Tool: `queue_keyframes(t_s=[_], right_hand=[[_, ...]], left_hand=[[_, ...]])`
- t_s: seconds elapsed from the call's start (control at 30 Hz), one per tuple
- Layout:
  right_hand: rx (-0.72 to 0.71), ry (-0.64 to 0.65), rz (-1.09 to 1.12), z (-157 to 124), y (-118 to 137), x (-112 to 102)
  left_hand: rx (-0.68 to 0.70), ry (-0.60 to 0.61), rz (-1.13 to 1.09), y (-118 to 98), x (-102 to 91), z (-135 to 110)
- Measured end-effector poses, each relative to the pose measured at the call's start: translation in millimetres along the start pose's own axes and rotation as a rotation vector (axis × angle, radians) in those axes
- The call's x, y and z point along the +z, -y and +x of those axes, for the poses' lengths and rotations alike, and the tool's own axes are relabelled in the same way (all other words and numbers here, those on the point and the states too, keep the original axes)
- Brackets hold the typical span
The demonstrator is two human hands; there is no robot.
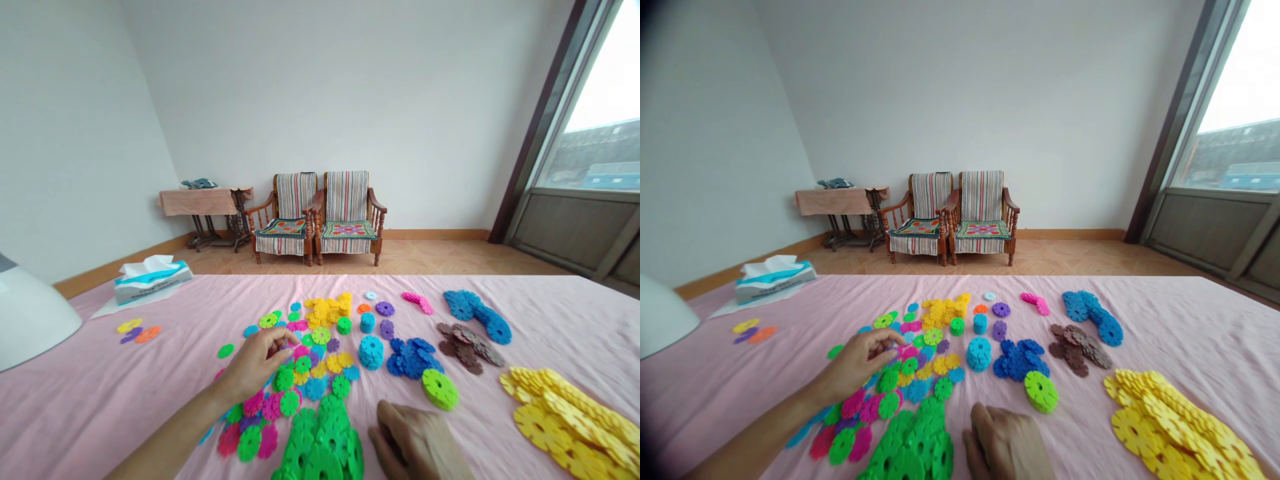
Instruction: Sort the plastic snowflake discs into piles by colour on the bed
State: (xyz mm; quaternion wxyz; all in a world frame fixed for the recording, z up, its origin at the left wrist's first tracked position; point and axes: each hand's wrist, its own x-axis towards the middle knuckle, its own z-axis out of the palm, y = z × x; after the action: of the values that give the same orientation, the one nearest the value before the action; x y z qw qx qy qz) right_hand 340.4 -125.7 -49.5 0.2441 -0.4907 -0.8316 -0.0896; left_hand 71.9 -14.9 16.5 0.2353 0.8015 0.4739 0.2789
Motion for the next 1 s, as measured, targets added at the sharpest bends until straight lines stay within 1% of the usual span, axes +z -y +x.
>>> queue_keyframes(t_s=[0.07,0.13,0.23,0.33,0.5,0.6,0.7,0.83,0.9,1.0], right_hand=[[0.005,0.009,-0.005,0.8,0.4,-1.1],[0.006,0.031,-0.003,1.1,0.5,-1.8],[0.002,0.050,-0.003,0.4,-0.1,-1.6],[0.003,0.038,-0.007,-1.0,-0.8,0.2],[0.000,-0.005,-0.009,-1.2,-0.2,3.2],[0.007,-0.005,-0.012,-0.2,0.9,3.0],[0.000,-0.006,-0.009,0.2,1.4,2.2],[-0.007,-0.006,-0.018,0.1,0.2,2.2],[0.001,0.009,-0.029,0.2,-0.8,2.4],[0.004,0.033,-0.027,0.4,-1.8,2.3]], left_hand=[[0.052,0.017,0.064,-8.9,7.9,8.0],[0.111,0.065,0.119,-18.2,14.3,12.9],[0.143,0.147,0.149,-24.6,16.9,12.9],[0.082,0.148,0.192,-15.7,9.1,6.6],[-0.068,0.202,0.264,11.8,-15.8,-3.2],[-0.100,0.182,0.280,13.2,-22.0,-2.0],[-0.061,0.174,0.228,1.6,-12.1,5.8],[0.011,0.225,0.169,-13.7,14.0,21.5],[0.044,0.236,0.178,-15.9,22.8,28.4],[0.101,0.250,0.206,-13.9,25.5,34.7]])
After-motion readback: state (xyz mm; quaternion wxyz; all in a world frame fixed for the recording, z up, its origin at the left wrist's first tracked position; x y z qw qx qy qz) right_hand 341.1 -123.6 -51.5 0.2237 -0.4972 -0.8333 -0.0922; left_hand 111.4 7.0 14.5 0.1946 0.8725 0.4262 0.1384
